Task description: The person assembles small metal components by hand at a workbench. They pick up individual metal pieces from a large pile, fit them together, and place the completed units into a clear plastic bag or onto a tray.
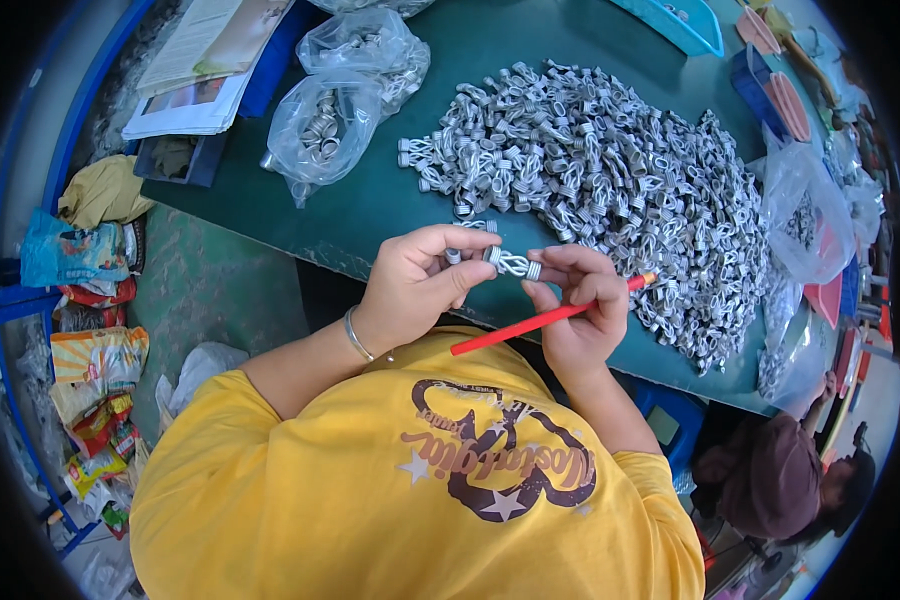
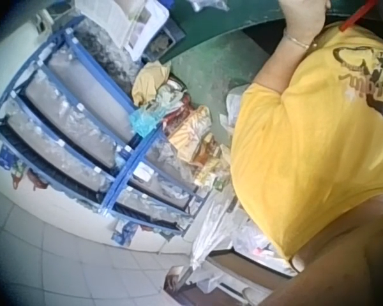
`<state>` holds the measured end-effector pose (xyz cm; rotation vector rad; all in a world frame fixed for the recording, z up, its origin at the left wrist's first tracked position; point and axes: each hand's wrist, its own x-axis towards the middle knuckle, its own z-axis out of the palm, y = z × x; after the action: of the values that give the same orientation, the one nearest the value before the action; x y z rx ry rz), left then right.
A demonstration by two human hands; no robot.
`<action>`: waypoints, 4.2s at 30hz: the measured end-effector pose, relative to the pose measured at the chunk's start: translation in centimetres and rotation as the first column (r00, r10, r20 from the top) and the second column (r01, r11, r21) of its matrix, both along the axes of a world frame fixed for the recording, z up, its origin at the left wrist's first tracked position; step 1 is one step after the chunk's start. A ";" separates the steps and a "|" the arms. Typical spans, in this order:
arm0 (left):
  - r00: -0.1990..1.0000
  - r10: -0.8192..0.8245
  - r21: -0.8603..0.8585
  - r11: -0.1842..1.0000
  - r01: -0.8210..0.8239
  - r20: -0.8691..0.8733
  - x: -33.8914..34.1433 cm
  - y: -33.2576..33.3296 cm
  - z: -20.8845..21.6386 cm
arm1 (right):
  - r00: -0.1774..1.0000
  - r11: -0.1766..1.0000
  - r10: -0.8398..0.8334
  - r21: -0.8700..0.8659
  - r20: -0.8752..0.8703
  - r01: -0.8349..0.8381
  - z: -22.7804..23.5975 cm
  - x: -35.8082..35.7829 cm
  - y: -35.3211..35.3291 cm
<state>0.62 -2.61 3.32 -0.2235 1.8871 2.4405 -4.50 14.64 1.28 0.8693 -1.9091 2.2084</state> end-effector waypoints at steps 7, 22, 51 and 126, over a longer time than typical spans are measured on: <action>0.909 -0.122 0.575 0.806 -0.144 0.398 -0.5 -0.7 0.2 | 0.957 0.979 0.088 0.200 -0.276 -0.033 1.3 -0.8 -0.8; 0.965 0.087 0.122 0.985 -0.120 0.249 0.2 -2.1 -1.6 | 0.935 0.864 0.050 0.485 -0.351 0.136 -0.6 -2.7 -2.3; 0.974 0.024 0.425 0.897 -0.120 0.225 -0.3 -0.3 -1.3 | 0.934 0.974 0.217 0.132 -0.283 -0.186 1.2 -1.2 -0.7; 0.729 -0.386 0.433 0.891 0.136 0.565 2.7 -4.7 -17.6 | 0.775 0.845 0.004 0.416 -0.632 0.335 -0.7 -2.2 2.5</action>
<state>3.30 -7.35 -14.30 -0.6238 1.0663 2.0758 -6.67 17.13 0.58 1.2248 -2.1034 1.0817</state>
